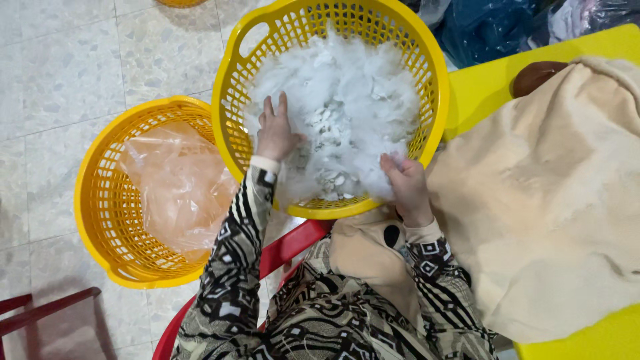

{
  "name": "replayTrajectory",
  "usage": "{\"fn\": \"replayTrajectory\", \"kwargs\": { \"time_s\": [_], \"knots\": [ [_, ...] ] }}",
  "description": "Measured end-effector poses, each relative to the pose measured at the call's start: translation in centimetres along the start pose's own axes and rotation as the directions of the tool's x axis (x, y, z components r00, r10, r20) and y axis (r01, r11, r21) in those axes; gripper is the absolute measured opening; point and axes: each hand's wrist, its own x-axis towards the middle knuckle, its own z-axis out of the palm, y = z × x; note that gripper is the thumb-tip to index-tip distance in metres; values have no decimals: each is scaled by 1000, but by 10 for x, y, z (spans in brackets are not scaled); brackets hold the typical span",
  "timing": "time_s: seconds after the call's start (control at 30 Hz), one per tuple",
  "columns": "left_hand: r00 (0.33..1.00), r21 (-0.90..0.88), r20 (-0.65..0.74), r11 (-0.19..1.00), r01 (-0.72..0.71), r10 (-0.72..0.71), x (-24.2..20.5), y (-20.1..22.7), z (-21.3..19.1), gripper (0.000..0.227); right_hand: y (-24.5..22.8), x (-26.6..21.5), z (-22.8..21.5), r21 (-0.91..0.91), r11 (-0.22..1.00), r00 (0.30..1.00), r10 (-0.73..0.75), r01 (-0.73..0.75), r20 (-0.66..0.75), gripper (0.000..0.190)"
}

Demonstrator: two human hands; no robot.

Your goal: The person repeatedly takes handfuls of white synthetic filling from a yellow basket and pushes them into a beige fabric cushion cover with black circular patches. The person adjusts the cover and continues stuffing the filling by hand.

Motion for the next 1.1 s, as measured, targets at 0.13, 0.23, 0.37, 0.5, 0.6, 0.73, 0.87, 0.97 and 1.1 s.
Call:
{"fn": "replayTrajectory", "kwargs": {
  "time_s": [0.13,0.23,0.37,0.5,0.6,0.73,0.87,0.97,1.1],
  "knots": [
    [873,-213,-2,852,-477,488,-60,35,-4,115,14,12,6,182,976,992,114,-121,48,18],
    [755,-447,-41,664,-599,654,-82,51,-5,83,13,18,18,134,970,972,181,-202,151,21],
    [867,-502,-257,708,-498,427,-85,64,9,22,-5,11,37,226,973,999,34,-38,18,29],
    [953,-749,-298,605,-268,53,-76,69,35,13,-28,-15,51,90,946,947,-303,313,-109,26],
    [965,-905,-245,334,-261,92,-73,73,58,13,-45,-17,63,-66,914,913,-404,401,-48,41],
    [994,-964,-106,249,-96,-28,-68,59,72,8,-63,-12,72,-500,722,837,-548,478,8,11],
    [943,-975,-127,214,-62,-307,-33,17,49,15,-69,-24,67,-421,791,887,-454,443,82,8],
    [816,-917,-398,216,-337,-419,0,-29,21,20,-70,-39,51,-340,840,897,-441,422,24,5],
    [826,-998,-8,-52,-45,-563,10,-78,6,12,-76,-42,27,-260,821,815,-556,508,-164,7]
  ]
}}
